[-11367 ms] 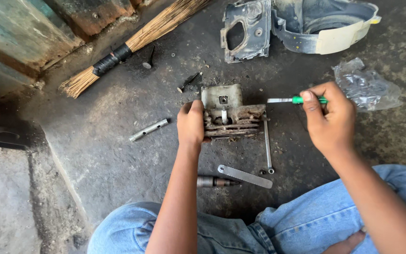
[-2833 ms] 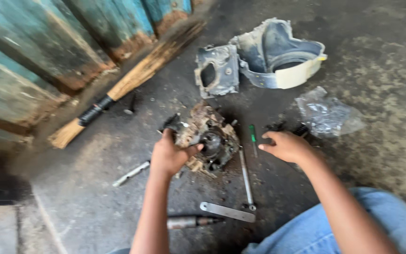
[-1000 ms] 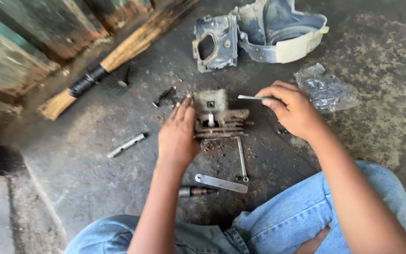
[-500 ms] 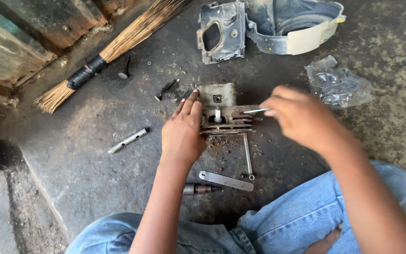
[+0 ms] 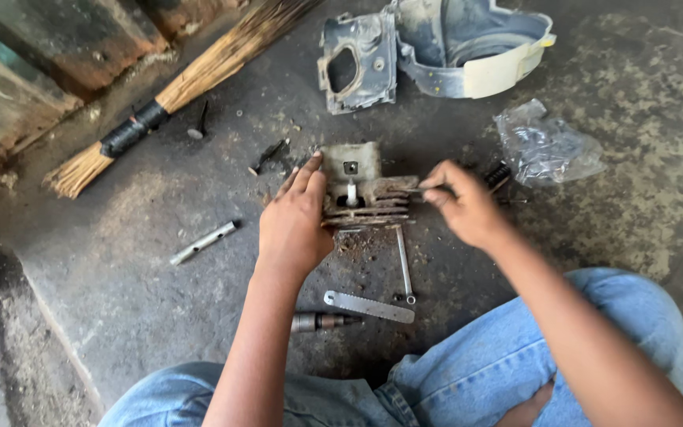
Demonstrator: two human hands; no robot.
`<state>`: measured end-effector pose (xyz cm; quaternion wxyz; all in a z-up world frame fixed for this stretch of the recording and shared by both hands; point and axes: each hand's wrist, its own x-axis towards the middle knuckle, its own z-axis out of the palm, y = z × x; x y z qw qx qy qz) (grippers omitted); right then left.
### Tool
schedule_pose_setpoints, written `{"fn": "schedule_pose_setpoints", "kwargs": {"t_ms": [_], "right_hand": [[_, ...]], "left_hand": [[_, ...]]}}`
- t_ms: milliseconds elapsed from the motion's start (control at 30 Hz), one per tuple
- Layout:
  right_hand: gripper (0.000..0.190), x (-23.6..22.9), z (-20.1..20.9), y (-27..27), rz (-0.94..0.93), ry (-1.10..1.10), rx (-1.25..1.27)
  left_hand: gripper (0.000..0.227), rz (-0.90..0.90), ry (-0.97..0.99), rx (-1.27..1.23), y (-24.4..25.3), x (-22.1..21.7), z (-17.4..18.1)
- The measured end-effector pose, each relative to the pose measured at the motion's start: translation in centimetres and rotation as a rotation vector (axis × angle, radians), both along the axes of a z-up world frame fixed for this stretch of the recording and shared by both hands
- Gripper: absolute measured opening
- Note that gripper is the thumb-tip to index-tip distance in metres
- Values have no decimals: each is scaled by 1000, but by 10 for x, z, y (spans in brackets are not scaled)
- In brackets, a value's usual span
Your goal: The person sits on the floor and uses a screwdriver to scrape and clean the fins of a metal engine cylinder head. They repeatedly rotate the part to access different sides and continue scraping the surfaces.
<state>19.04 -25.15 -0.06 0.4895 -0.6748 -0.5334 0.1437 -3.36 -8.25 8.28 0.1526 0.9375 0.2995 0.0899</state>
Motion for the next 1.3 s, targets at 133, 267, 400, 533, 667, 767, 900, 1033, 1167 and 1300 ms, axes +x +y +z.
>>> {"fn": "schedule_pose_setpoints", "kwargs": {"t_ms": [133, 267, 400, 533, 667, 767, 900, 1033, 1167, 1300], "right_hand": [[13, -5, 25, -6, -59, -77, -60], [12, -26, 103, -10, -42, -459, -219], [25, -79, 142, -1, -86, -783, -395], [36, -93, 145, 7, -114, -845, -461], [23, -67, 139, 6, -141, -719, -494], [7, -47, 130, 8, -89, -424, -535], [12, -26, 105, 4, -69, -339, -332], [11, -17, 63, -4, -109, -248, -209], [12, -7, 18, 0, -128, -163, -81], [12, -11, 19, 0, -102, -134, -72]], "left_hand": [[67, 3, -12, 2, -4, 0, 0], [69, 3, -11, 10, -4, -2, 2], [67, 12, 34, 45, -6, -1, 3], [69, 15, 43, 29, -6, 0, -1], [76, 10, 82, 76, -3, 3, -3], [76, 18, 104, 16, -3, 3, -2], [75, 7, 84, 25, 1, 5, 0], [81, 5, 77, 41, 3, 9, -3], [69, 9, 19, -10, 2, 6, -2], [67, 12, -13, -2, 4, 8, 2]]}}
